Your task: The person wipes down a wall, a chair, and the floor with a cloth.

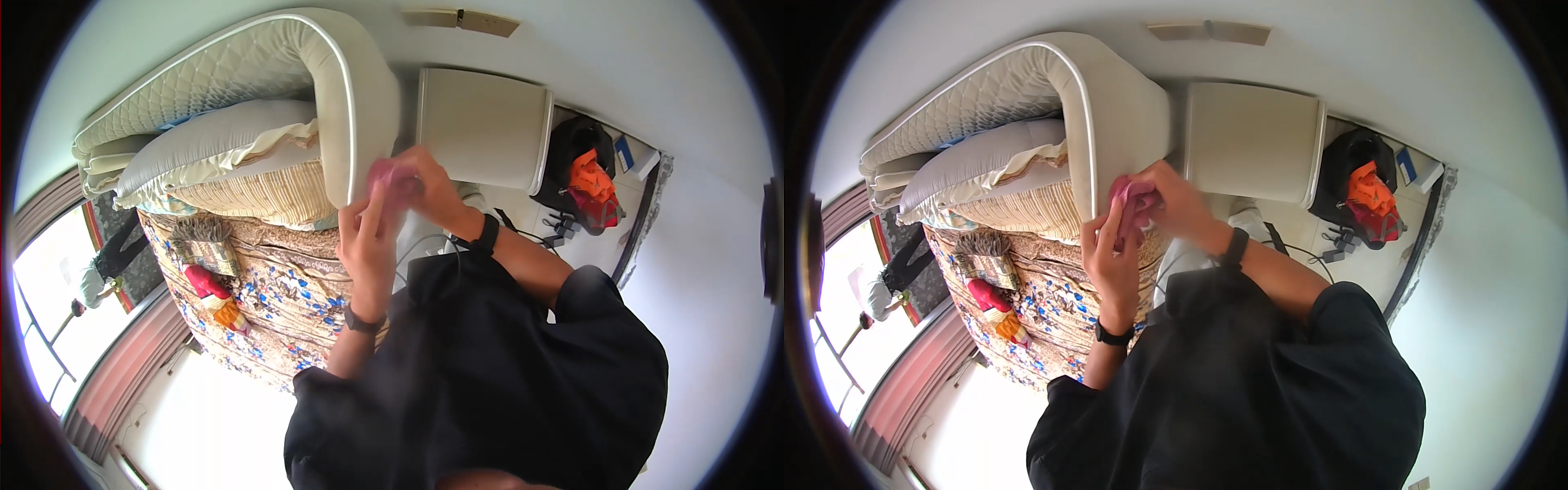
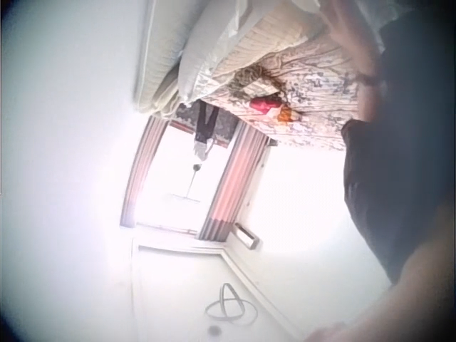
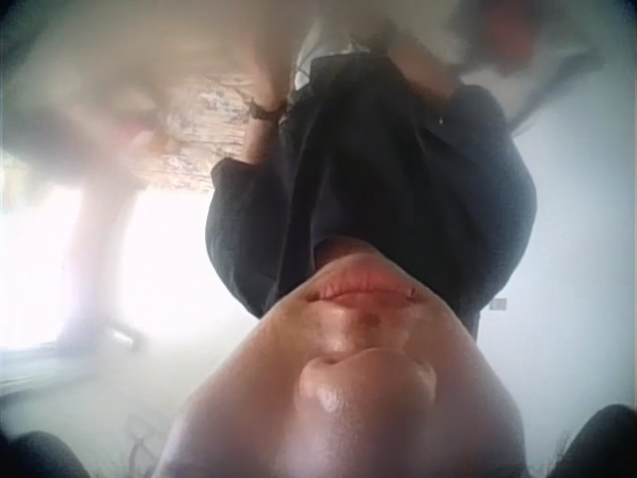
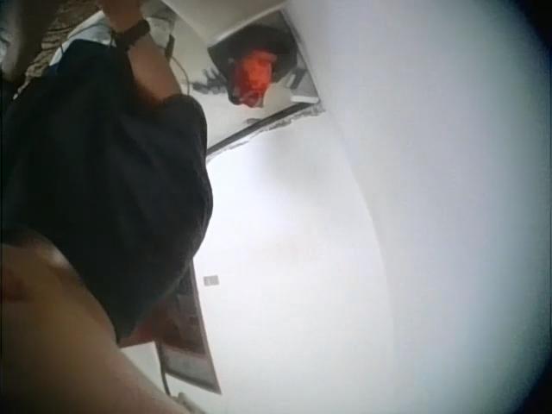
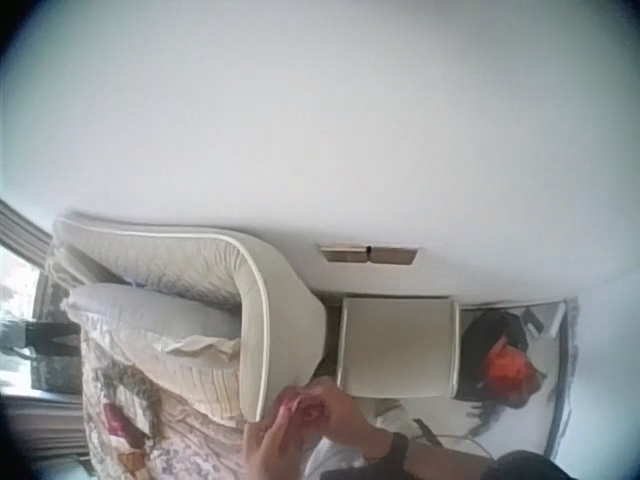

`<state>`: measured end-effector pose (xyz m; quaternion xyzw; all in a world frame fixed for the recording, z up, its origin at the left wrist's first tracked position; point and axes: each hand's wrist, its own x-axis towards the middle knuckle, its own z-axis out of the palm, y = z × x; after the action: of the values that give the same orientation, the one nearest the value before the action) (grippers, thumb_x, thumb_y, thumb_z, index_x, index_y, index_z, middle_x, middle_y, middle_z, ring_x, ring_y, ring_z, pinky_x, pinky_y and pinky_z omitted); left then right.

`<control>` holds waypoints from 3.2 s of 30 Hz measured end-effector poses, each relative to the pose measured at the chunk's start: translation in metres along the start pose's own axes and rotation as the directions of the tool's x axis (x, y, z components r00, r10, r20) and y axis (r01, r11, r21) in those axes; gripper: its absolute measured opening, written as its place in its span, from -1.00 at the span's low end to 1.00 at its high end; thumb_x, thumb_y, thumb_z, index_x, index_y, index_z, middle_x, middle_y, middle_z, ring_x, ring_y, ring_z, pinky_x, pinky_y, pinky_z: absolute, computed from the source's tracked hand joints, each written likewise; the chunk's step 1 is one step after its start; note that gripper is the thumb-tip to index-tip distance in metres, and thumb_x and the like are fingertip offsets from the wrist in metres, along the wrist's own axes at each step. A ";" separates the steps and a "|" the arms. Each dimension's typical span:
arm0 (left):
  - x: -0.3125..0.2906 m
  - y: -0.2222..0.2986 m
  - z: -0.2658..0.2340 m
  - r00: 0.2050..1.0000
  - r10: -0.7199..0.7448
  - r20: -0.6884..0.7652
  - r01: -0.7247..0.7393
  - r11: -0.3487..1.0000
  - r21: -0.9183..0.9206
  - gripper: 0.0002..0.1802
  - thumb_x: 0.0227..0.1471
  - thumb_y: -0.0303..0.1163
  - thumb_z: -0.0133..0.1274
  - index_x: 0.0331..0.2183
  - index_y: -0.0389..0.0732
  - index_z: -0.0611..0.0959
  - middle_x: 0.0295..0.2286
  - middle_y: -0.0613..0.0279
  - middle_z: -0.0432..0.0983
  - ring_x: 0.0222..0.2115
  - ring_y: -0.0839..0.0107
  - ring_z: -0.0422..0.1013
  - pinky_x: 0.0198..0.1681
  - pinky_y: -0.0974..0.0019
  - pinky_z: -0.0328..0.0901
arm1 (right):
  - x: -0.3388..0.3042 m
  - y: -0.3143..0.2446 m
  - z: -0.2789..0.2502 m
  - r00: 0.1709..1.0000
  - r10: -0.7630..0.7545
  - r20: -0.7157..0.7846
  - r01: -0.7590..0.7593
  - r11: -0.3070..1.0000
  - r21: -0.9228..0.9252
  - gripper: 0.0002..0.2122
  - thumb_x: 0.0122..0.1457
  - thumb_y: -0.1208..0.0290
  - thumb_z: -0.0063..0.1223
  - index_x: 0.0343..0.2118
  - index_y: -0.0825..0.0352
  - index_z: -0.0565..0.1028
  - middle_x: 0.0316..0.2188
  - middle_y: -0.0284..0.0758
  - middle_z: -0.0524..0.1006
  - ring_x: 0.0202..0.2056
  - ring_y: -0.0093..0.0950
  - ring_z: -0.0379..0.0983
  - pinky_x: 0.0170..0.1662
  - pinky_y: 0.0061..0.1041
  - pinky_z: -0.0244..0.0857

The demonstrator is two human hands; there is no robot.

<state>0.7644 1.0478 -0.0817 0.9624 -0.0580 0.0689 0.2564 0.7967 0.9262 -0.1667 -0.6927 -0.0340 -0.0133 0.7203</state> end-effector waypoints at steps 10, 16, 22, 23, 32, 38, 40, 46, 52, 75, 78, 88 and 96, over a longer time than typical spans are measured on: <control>0.063 0.039 0.063 0.966 0.079 -0.247 -0.088 0.996 -0.024 -0.48 -0.16 -0.64 0.17 -0.06 -0.12 0.61 -0.29 0.18 0.41 -0.35 0.30 0.44 -0.37 0.29 0.38 | 0.066 0.061 -0.001 0.990 0.125 -0.066 -0.062 0.802 0.594 -0.74 0.05 0.62 0.09 -0.18 0.30 0.37 -0.35 -0.35 0.40 -0.41 -0.58 0.33 -0.36 -0.60 0.27; 0.103 0.041 0.098 0.993 -0.111 0.031 0.103 0.975 0.195 -0.60 0.05 -0.34 0.06 -0.02 0.00 0.56 -0.25 0.10 0.41 -0.29 0.09 0.47 -0.25 0.16 0.40 | 0.077 0.066 0.002 0.952 -0.012 -0.306 0.150 0.889 0.433 -0.87 0.22 0.48 -0.08 -0.18 0.32 0.36 -0.36 -0.33 0.47 -0.30 -0.57 0.39 -0.27 -0.57 0.29; 0.057 -0.004 0.109 0.981 0.016 0.192 -0.032 0.996 0.080 -0.58 0.09 -0.41 0.01 0.02 0.00 0.53 -0.24 0.07 0.38 -0.24 0.18 0.46 -0.23 0.20 0.40 | 0.021 0.122 0.017 0.964 -0.123 -0.236 0.114 0.992 -0.054 -0.74 0.12 0.38 0.10 -0.17 0.34 0.34 -0.24 -0.16 0.50 -0.22 -0.39 0.47 -0.19 -0.48 0.33; 0.046 0.000 0.098 0.981 0.012 0.193 -0.030 0.996 0.088 -0.58 0.09 -0.41 0.01 0.02 0.00 0.53 -0.24 0.07 0.38 -0.24 0.18 0.46 -0.23 0.20 0.40 | 0.010 0.112 0.019 0.992 0.022 -0.128 -0.017 0.999 0.041 -0.70 0.11 0.40 0.07 -0.11 0.35 0.35 -0.20 -0.16 0.46 -0.17 -0.29 0.42 -0.12 -0.41 0.30; 0.049 0.040 0.063 0.996 0.026 -0.085 -0.025 1.000 0.015 -0.58 -0.01 -0.51 0.12 -0.04 -0.16 0.59 -0.34 0.13 0.36 -0.33 0.25 0.42 -0.26 0.24 0.37 | 0.036 0.053 0.014 0.982 0.031 -0.185 0.007 0.979 0.202 -0.74 0.13 0.41 0.05 -0.15 0.26 0.30 -0.38 -0.19 0.49 -0.42 -0.21 0.48 -0.38 -0.41 0.36; 0.087 0.026 0.111 0.997 -0.056 0.055 0.054 0.998 0.036 -0.59 0.05 -0.41 0.04 -0.01 -0.16 0.53 -0.30 0.00 0.37 -0.28 0.07 0.40 -0.18 0.11 0.33 | 0.056 0.125 -0.001 0.960 -0.113 -0.258 0.076 0.986 -0.150 -0.76 0.16 0.35 -0.02 -0.13 0.25 0.34 -0.37 -0.13 0.49 -0.35 -0.15 0.48 -0.33 -0.32 0.35; 0.079 -0.003 0.133 0.985 -0.086 0.148 0.085 0.996 0.013 -0.60 0.07 -0.41 -0.03 -0.01 -0.14 0.51 -0.25 -0.01 0.38 -0.22 0.05 0.37 -0.14 0.09 0.29 | 0.049 0.138 -0.016 0.982 -0.112 -0.152 0.062 0.952 -0.299 -0.76 0.14 0.32 -0.03 -0.15 0.26 0.39 -0.36 -0.13 0.50 -0.31 -0.12 0.47 -0.27 -0.27 0.34; -0.008 -0.030 0.189 0.909 -0.056 0.412 0.119 0.984 -0.130 -0.58 0.08 -0.32 0.02 0.00 -0.15 0.48 -0.33 0.01 0.44 -0.28 0.04 0.39 -0.22 0.09 0.30 | -0.049 0.132 -0.097 0.918 0.388 -0.087 -0.389 0.829 -0.401 -0.73 0.03 0.30 0.13 -0.29 0.35 0.40 -0.43 -0.13 0.50 -0.42 -0.13 0.44 -0.33 -0.28 0.30; -0.045 -0.003 0.188 0.672 -0.095 0.734 0.517 0.770 -0.374 -0.56 -0.04 -0.43 0.13 -0.06 -0.25 0.47 -0.40 0.04 0.51 -0.45 0.26 0.45 -0.32 0.29 0.34 | -0.087 0.081 -0.150 0.849 0.527 -0.038 -0.486 0.751 -0.447 -0.70 0.00 0.31 0.16 -0.24 0.36 0.44 -0.36 -0.11 0.53 -0.29 -0.11 0.48 -0.24 -0.30 0.35; 0.075 0.036 0.186 0.842 0.070 0.535 0.445 0.470 -0.762 -0.57 0.06 -0.55 -0.06 0.02 -0.31 0.39 -0.18 0.10 0.45 -0.26 0.41 0.46 -0.21 0.39 0.37 | -0.002 0.043 -0.165 0.874 0.330 -0.356 -0.386 0.917 -0.098 -0.69 0.01 0.48 0.15 -0.19 0.49 0.40 -0.44 -0.21 0.57 -0.39 -0.52 0.53 -0.30 -0.57 0.36; 0.084 0.029 0.175 0.804 0.085 0.588 0.518 0.386 -0.763 -0.59 0.12 -0.51 -0.08 0.03 -0.31 0.38 -0.19 0.10 0.45 -0.35 0.43 0.49 -0.27 0.40 0.41 | 0.010 0.023 -0.160 0.853 0.386 -0.350 -0.434 0.899 -0.066 -0.72 0.05 0.50 0.12 -0.19 0.48 0.40 -0.41 -0.23 0.57 -0.36 -0.54 0.53 -0.29 -0.59 0.38; 0.081 0.001 0.142 0.692 0.074 0.718 0.716 0.050 -0.696 -0.56 0.17 -0.47 -0.12 0.08 -0.36 0.33 -0.17 -0.06 0.49 -0.35 0.28 0.53 -0.20 0.30 0.44 | 0.020 0.014 -0.155 0.834 0.400 -0.381 -0.451 0.891 -0.052 -0.76 0.08 0.48 0.13 -0.23 0.47 0.41 -0.40 -0.33 0.54 -0.41 -0.64 0.45 -0.35 -0.66 0.32; 0.071 0.010 0.131 0.675 0.137 0.725 0.715 0.123 -0.688 -0.55 0.12 -0.54 -0.17 0.07 -0.39 0.34 -0.16 -0.10 0.49 -0.24 0.22 0.52 -0.09 0.29 0.40 | 0.013 0.014 -0.170 0.855 0.348 -0.385 -0.414 0.904 -0.102 -0.74 0.07 0.46 0.15 -0.23 0.50 0.42 -0.41 -0.32 0.54 -0.41 -0.64 0.45 -0.34 -0.65 0.33</control>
<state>0.8457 0.9678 -0.1775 0.5179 0.0393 -0.3732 0.7687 0.8154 0.7572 -0.1859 -0.7340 0.2375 0.0012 0.6363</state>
